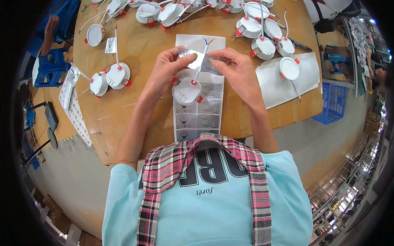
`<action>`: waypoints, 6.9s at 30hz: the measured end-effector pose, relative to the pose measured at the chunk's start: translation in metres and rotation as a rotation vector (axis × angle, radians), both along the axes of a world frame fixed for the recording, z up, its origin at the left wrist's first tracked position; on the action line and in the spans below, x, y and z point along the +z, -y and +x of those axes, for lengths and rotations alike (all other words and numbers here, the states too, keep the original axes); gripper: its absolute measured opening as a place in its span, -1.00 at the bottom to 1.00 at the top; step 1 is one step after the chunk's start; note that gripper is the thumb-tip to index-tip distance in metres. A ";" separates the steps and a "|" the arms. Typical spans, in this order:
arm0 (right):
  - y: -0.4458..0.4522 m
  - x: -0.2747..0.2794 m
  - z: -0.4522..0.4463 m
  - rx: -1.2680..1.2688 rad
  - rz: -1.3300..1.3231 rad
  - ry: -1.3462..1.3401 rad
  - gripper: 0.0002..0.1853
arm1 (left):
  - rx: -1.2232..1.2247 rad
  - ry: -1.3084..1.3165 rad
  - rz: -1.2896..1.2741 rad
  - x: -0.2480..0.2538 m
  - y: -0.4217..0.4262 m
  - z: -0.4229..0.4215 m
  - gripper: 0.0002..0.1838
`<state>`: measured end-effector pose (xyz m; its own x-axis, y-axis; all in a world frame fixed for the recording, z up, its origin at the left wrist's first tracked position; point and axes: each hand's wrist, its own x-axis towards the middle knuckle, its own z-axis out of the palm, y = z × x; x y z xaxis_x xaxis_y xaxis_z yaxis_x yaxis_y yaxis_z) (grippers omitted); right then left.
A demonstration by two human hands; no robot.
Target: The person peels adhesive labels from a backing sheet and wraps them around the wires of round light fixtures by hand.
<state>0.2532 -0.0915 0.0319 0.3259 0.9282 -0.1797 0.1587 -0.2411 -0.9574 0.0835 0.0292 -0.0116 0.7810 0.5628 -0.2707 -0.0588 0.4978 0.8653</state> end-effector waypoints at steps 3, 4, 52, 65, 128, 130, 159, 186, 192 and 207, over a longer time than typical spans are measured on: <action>0.000 0.001 0.004 0.032 0.005 -0.005 -0.75 | -0.017 0.013 -0.005 0.001 0.000 -0.001 -0.73; 0.000 0.004 0.004 0.032 0.004 -0.023 -0.74 | -0.022 0.021 -0.007 0.000 -0.001 -0.001 -0.73; -0.010 0.004 -0.006 -0.131 0.344 0.238 -0.86 | 0.142 -0.271 1.067 -0.006 0.052 -0.009 -0.83; 0.013 0.025 -0.034 -0.261 0.308 0.521 -0.91 | 0.392 -0.420 1.155 0.017 0.061 -0.004 -0.88; 0.017 0.012 -0.044 -0.328 0.210 0.359 -0.84 | 0.461 -0.383 1.309 0.003 0.070 -0.001 -0.78; 0.017 0.013 -0.043 -0.320 0.209 0.371 -0.84 | 0.453 -0.374 1.322 0.003 0.070 0.000 -0.78; 0.017 0.003 -0.044 -0.345 0.260 0.317 -0.83 | 0.449 -0.360 1.315 0.005 0.071 0.001 -0.78; 0.013 0.011 -0.039 -0.350 0.431 0.147 -0.45 | 0.461 -0.345 1.305 0.003 0.070 0.001 -0.79; 0.018 0.003 -0.039 -0.329 0.334 0.129 -0.53 | 0.441 -0.392 1.290 0.003 0.072 -0.001 -0.81; 0.009 0.007 -0.038 -0.247 0.361 0.205 -0.84 | 0.385 -0.352 1.078 -0.008 0.071 -0.006 -0.66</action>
